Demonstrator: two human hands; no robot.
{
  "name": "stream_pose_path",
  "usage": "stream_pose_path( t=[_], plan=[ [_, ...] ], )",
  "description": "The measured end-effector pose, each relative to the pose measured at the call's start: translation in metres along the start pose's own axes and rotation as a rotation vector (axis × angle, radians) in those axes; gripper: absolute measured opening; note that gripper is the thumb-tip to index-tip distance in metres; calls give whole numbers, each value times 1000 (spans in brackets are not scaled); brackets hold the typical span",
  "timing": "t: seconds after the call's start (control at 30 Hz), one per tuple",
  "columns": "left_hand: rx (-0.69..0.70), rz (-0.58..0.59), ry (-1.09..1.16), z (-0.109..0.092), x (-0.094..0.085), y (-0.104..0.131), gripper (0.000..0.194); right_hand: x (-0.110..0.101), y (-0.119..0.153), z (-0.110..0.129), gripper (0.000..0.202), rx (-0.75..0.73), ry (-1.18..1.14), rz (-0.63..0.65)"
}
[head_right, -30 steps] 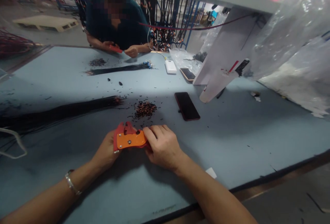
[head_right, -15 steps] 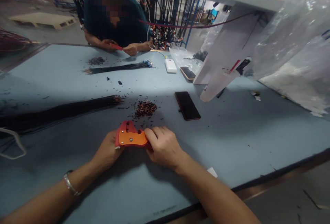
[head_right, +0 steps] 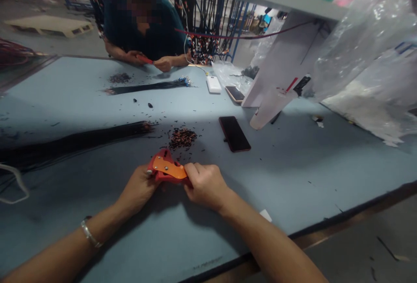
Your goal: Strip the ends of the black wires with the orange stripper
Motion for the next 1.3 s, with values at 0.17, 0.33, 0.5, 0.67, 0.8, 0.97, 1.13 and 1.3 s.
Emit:
stream_pose_path(
  t=[0.17,0.33,0.5,0.67,0.8,0.97,1.13,1.3],
  plan=[
    [-62,-97,-13,5,-4,1,30,-6,-5,-6,18,147,-101,51],
    [-146,-198,113,16,-5,3,25,-21,-4,-17,26,511,-753,88],
    [-204,-197,130,24,-3,3,24,4,17,-19,41,901,-1809,111],
    [-173,-210,165,26,-6,2,25,22,30,-27,35,1050,-1970,21],
    [-167,-205,192,27,-7,3,27,18,33,-22,38,977,-1947,83],
    [-151,-200,193,24,-6,5,34,12,35,-13,38,899,-1896,200],
    [-111,-213,117,18,-8,7,34,11,35,-8,37,863,-1871,274],
    [-57,-248,4,15,-10,10,30,13,37,-8,39,859,-1812,327]
  ],
)
Point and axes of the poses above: each hand's wrist, its own y-axis away from the middle knuckle, its own x-axis out of the palm, z = x × y, the point moved 6 cm from there along -y, towards the middle knuckle, and after that the axes turned 14 degrees about -y, right-handed, at the moved point
